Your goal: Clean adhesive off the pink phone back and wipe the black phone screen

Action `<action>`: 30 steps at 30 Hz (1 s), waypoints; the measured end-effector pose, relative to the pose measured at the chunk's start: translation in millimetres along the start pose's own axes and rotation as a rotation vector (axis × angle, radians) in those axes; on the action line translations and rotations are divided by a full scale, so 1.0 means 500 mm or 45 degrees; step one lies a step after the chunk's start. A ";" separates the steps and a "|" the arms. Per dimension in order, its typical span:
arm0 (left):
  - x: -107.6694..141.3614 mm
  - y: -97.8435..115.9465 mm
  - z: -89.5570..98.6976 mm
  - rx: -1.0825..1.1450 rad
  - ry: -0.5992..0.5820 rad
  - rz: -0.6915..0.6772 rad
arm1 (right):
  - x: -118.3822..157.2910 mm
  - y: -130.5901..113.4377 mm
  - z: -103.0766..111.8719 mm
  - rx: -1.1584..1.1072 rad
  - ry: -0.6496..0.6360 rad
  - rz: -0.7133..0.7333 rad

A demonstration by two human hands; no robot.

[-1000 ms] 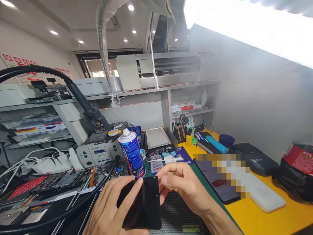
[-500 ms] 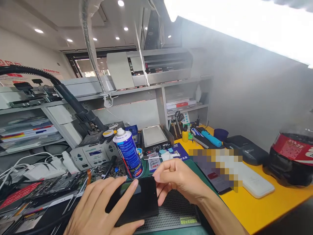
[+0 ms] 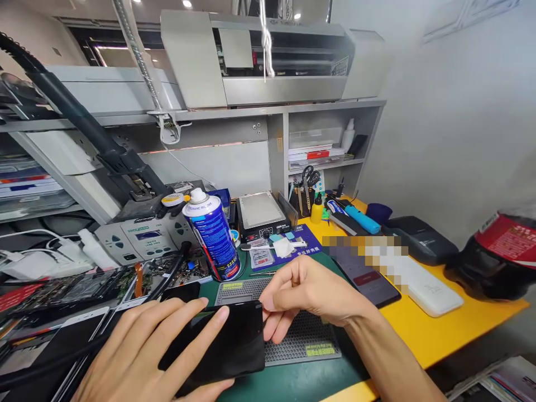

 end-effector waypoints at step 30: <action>-0.002 0.000 -0.013 0.203 -0.080 0.010 | -0.006 0.005 -0.003 0.097 0.028 -0.131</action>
Point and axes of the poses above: each hand's wrist, its own x-axis away from the middle knuckle, its own z-axis out of the back of the hand, y = z × x, the point moved 6 cm from there along -x, towards the middle knuckle, and after that the axes turned 13 degrees about -y, right-handed, at the moved point
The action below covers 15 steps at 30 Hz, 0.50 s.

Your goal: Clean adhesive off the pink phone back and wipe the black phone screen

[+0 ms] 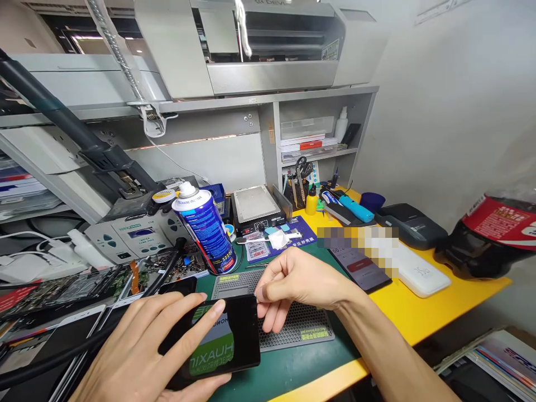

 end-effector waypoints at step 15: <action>0.004 0.014 0.007 -0.038 -0.036 -0.036 | -0.006 0.008 0.002 -0.021 -0.004 -0.016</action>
Point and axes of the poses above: each hand's wrist, its own x-axis away from the middle knuckle, its own z-axis out of the back of the hand, y = z × x, the point moved 6 cm from there along -x, towards the middle knuckle, and after that the axes turned 13 degrees about -y, right-handed, at the moved point
